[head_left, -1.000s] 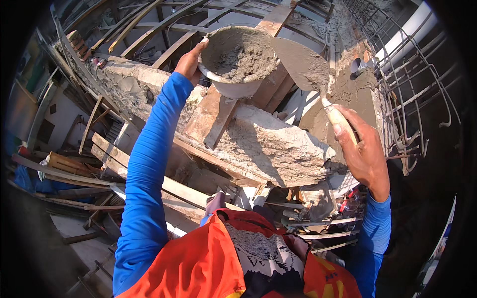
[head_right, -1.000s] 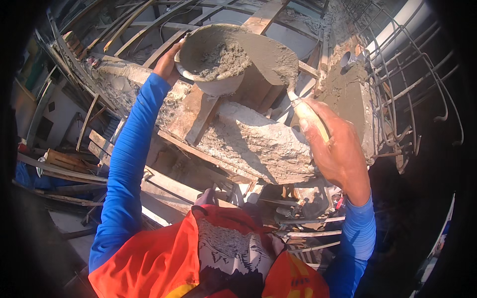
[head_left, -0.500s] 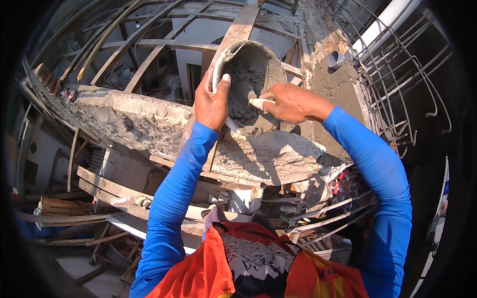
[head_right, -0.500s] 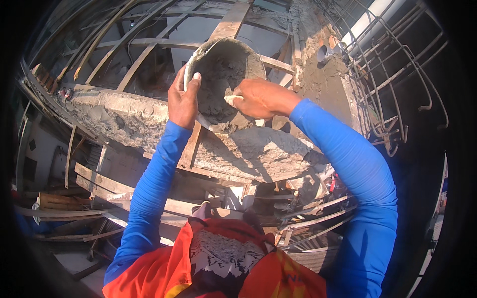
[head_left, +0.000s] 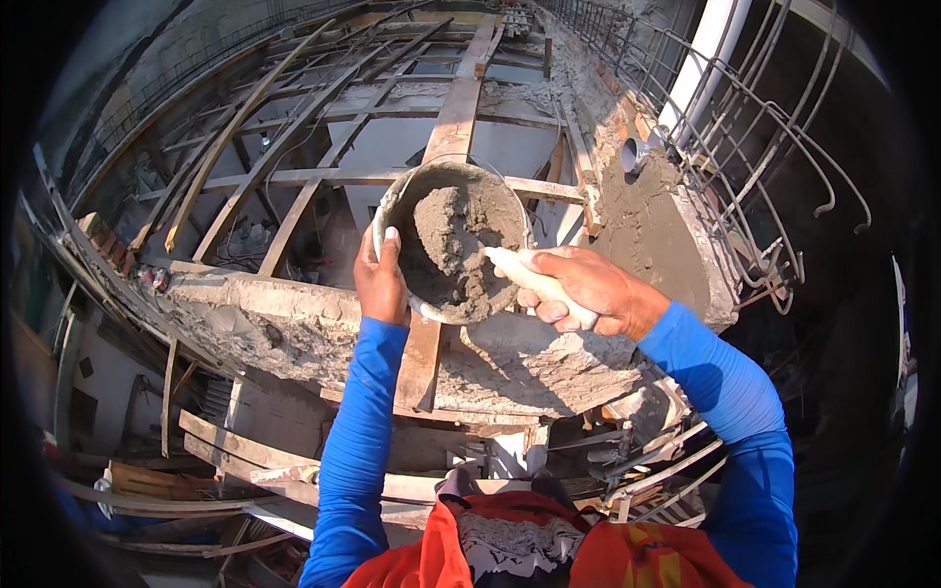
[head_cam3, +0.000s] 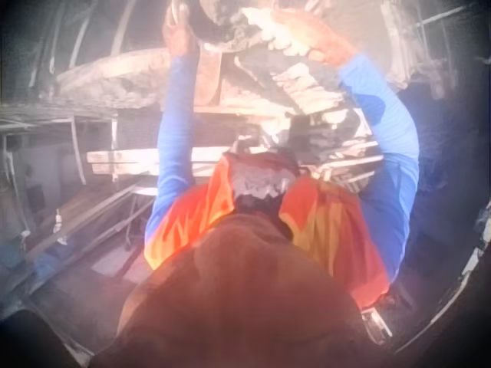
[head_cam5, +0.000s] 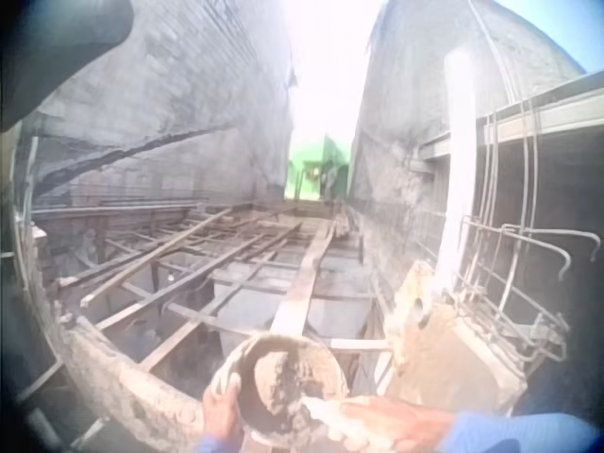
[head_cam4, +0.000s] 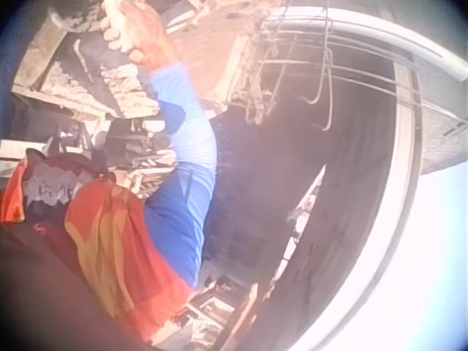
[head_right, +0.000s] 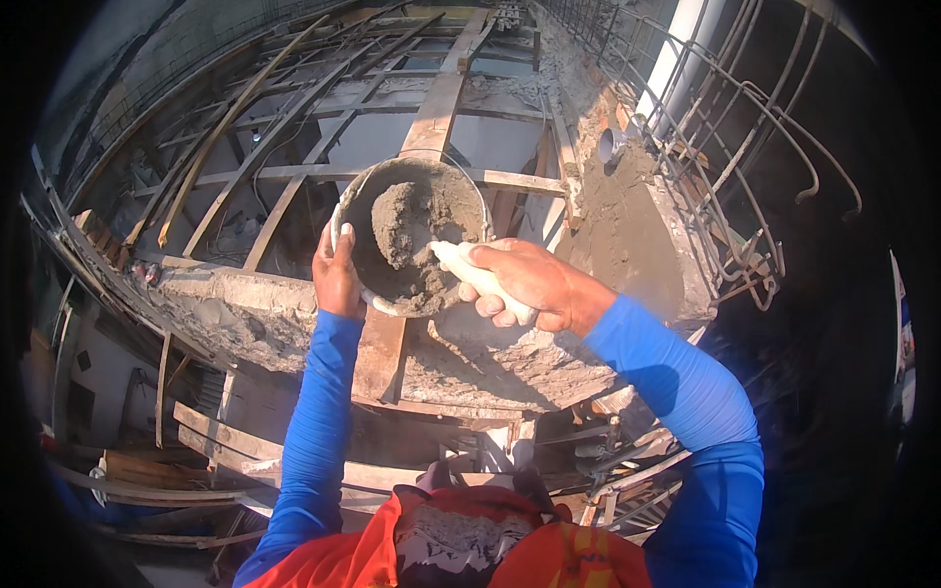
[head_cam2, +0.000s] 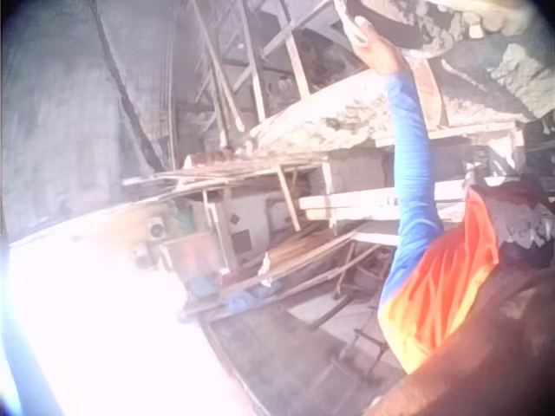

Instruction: The person scoops wet cement from a bucket using a trowel and applies it to a vertical wall section reinforced with metal rebar. The person then picks up a white rectangular tile and places it against the cemented wall surface.

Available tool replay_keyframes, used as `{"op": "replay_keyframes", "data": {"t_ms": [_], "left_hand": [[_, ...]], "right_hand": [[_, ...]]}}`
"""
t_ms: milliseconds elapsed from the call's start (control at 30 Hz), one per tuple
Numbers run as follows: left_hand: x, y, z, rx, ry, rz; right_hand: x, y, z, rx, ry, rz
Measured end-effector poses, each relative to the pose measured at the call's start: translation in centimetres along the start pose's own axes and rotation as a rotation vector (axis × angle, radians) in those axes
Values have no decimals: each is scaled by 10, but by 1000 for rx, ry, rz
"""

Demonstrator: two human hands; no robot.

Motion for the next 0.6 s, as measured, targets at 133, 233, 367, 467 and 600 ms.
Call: {"op": "replay_keyframes", "data": {"t_ms": [133,233,367,467,600], "left_hand": [[-21,-39,20,28,-174,17],[-36,-53,33,-49,-290,-177],[-51,-72,40,-73,-323,-28],[-63,-83,50,-183,-422,-53],[-66,-99,72,-290,-577,-56]], "right_hand": [[-6,-4,-40,74,-171,15],[7,-18,-98,141,-225,76],[39,-31,-179,73,-365,153],[80,-51,-244,322,-217,286],[130,-78,-316,507,-221,295]]}}
Point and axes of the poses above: each hand's wrist, its own z-axis towards the middle knuckle, its own y-axis out of the palm, x = y × z, the point moved 5 cm from there along z, towards the middle knuckle, and after that the axes turned 15 degrees about z, right-handed, at the moved point
